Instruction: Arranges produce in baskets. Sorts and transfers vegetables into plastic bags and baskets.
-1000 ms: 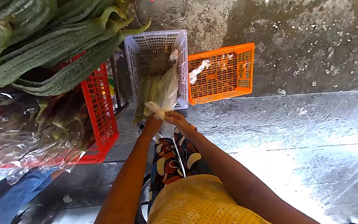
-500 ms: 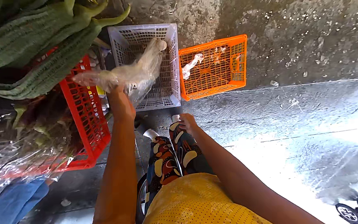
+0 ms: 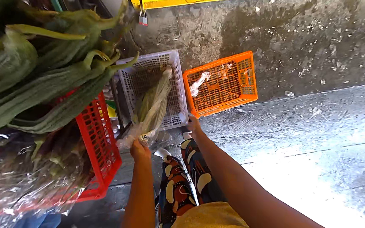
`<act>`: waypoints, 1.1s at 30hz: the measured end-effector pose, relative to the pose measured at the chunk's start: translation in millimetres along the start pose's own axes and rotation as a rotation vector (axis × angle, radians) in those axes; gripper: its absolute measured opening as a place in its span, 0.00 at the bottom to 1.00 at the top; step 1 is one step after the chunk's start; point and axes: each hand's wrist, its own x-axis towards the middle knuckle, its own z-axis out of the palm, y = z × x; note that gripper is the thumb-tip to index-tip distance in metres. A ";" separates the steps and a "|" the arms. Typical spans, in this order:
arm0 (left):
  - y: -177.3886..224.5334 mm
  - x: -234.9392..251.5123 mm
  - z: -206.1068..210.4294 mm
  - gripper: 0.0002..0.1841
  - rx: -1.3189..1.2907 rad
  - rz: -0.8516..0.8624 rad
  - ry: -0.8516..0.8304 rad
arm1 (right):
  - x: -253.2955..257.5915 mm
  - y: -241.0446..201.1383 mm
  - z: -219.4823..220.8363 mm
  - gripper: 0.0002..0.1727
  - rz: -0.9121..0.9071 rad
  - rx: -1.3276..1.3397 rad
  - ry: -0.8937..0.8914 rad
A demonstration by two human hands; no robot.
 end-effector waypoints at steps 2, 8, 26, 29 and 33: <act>-2.4 -6.1 6.8 0.20 0.085 0.050 0.045 | 9.3 -3.6 -14.1 0.33 -0.044 -0.041 0.105; -33.7 -15.0 -9.6 0.36 0.761 0.307 -0.068 | 70.3 0.3 -66.3 0.46 0.047 0.057 0.146; -35.2 -58.9 -15.2 0.22 0.708 0.269 -0.289 | 106.6 -69.2 -86.0 0.13 0.007 0.226 0.064; 3.3 -66.8 11.2 0.22 0.467 0.226 -0.245 | 74.8 -85.6 -114.1 0.24 -0.028 0.099 0.207; 50.3 -58.3 45.6 0.26 0.317 0.334 -0.218 | 41.2 -93.9 -160.4 0.27 -0.140 0.092 0.337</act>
